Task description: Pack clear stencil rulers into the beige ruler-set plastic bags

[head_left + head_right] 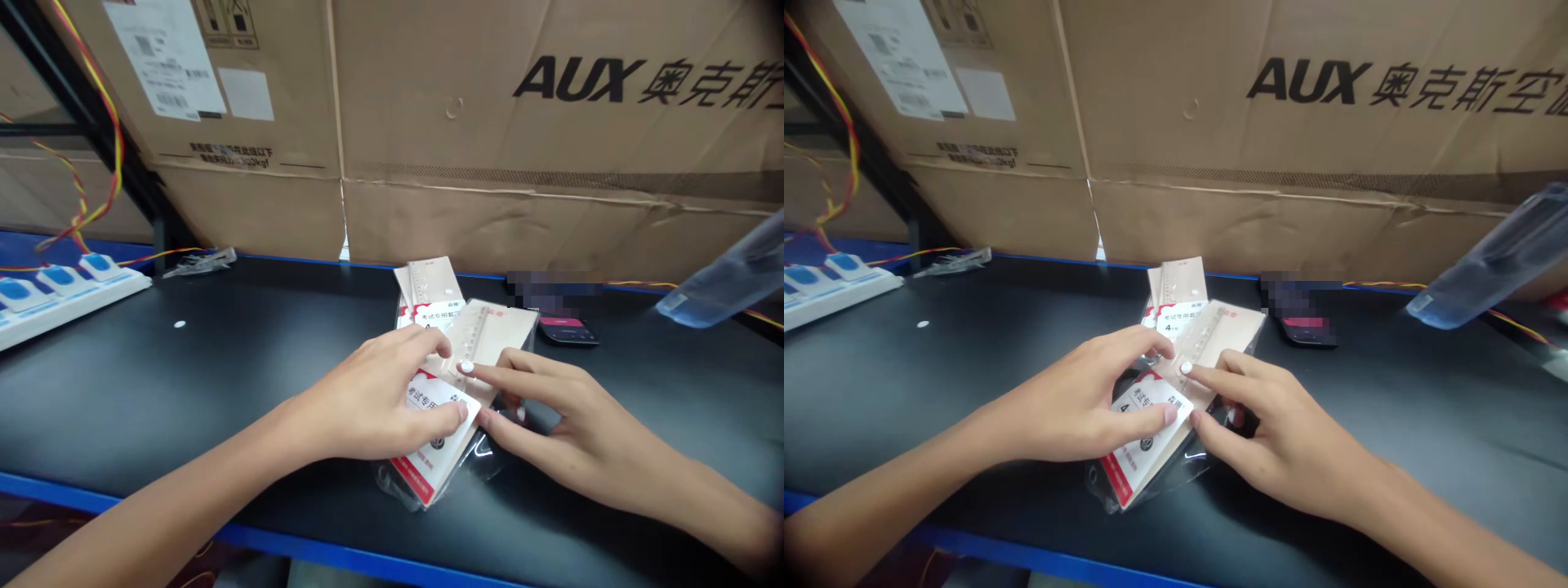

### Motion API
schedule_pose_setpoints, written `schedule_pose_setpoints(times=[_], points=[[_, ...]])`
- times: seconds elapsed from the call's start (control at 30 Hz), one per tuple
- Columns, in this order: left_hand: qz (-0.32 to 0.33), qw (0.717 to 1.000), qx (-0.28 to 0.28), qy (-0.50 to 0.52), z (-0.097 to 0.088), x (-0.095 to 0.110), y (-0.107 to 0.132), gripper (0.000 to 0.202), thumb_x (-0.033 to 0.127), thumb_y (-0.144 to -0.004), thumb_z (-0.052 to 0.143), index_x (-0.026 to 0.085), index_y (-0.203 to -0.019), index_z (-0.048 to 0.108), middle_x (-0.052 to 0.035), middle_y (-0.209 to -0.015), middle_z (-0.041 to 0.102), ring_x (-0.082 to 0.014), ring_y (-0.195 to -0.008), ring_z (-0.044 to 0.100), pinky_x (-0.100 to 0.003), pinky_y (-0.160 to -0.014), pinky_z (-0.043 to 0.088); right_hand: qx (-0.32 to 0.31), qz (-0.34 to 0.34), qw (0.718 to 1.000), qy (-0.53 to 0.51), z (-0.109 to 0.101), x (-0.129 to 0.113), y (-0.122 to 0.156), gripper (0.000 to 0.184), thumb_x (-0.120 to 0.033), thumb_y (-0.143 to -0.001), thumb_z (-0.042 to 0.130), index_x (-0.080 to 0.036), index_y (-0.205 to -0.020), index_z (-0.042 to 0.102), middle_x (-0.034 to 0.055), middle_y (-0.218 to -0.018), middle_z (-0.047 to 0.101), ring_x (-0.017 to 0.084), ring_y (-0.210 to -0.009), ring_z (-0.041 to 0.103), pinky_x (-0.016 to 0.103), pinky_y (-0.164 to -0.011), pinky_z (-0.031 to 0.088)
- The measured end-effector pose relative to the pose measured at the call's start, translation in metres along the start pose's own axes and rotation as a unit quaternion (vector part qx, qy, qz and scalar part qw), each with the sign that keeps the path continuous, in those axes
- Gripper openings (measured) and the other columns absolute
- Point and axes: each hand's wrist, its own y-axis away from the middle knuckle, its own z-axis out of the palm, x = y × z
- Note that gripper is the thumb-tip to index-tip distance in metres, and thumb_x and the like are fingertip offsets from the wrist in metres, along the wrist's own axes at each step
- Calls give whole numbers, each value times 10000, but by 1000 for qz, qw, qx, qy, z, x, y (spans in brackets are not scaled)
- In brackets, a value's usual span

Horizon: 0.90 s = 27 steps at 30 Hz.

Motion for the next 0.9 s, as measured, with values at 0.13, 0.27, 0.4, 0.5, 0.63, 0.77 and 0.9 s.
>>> schedule_pose_setpoints(times=[0.13,0.27,0.4,0.5,0.63,0.77,0.9], points=[[-71,995,38,66,3,-5,-5,389,545,-849,632,224,-1064,584,-42,-1105,667,-224,-968,620,-345,-796,482,86,-44,995,10,-4,2,0,305,-141,-891,671,-264,-1170,666,3,-830,556,115,-651,528,261,-584,473],[-108,973,58,196,4,-8,-11,320,453,-879,632,196,-1056,566,-38,-991,675,-167,-832,635,-308,-739,514,151,-109,982,11,-6,-5,1,314,-62,-845,700,-235,-1104,662,-2,-785,548,109,-612,495,258,-543,444],[-123,942,-21,311,2,-9,-13,212,333,-892,620,157,-1008,595,5,-734,620,-110,-628,566,-257,-618,491,166,-125,978,26,-8,-13,3,290,-64,-835,711,-201,-1086,664,7,-768,555,105,-586,489,246,-502,427],[-121,929,-16,350,3,-11,-14,163,305,-892,614,145,-918,596,18,-670,577,-91,-549,539,-233,-541,466,153,-120,981,22,-11,-12,4,278,-83,-839,714,-206,-1083,661,5,-765,546,110,-592,496,241,-501,429],[-130,911,8,391,5,-13,-13,182,308,-871,653,143,-893,579,23,-640,559,-88,-519,524,-215,-486,447,125,-100,987,-8,-13,-3,3,352,-153,-806,769,-249,-1112,623,-3,-807,561,124,-626,493,257,-559,461],[-130,902,11,412,3,-10,-12,192,298,-863,674,143,-892,565,25,-634,556,-91,-525,536,-202,-467,454,114,-74,991,-5,-12,4,3,538,-244,-752,835,-304,-1239,615,-9,-826,574,143,-657,497,276,-594,466],[-124,902,-6,413,0,-7,-10,168,286,-886,650,141,-873,566,28,-634,546,-95,-551,566,-201,-496,472,70,-53,996,-3,-11,3,2,603,-250,-786,807,-307,-1346,590,-13,-782,596,139,-629,530,279,-592,496]])
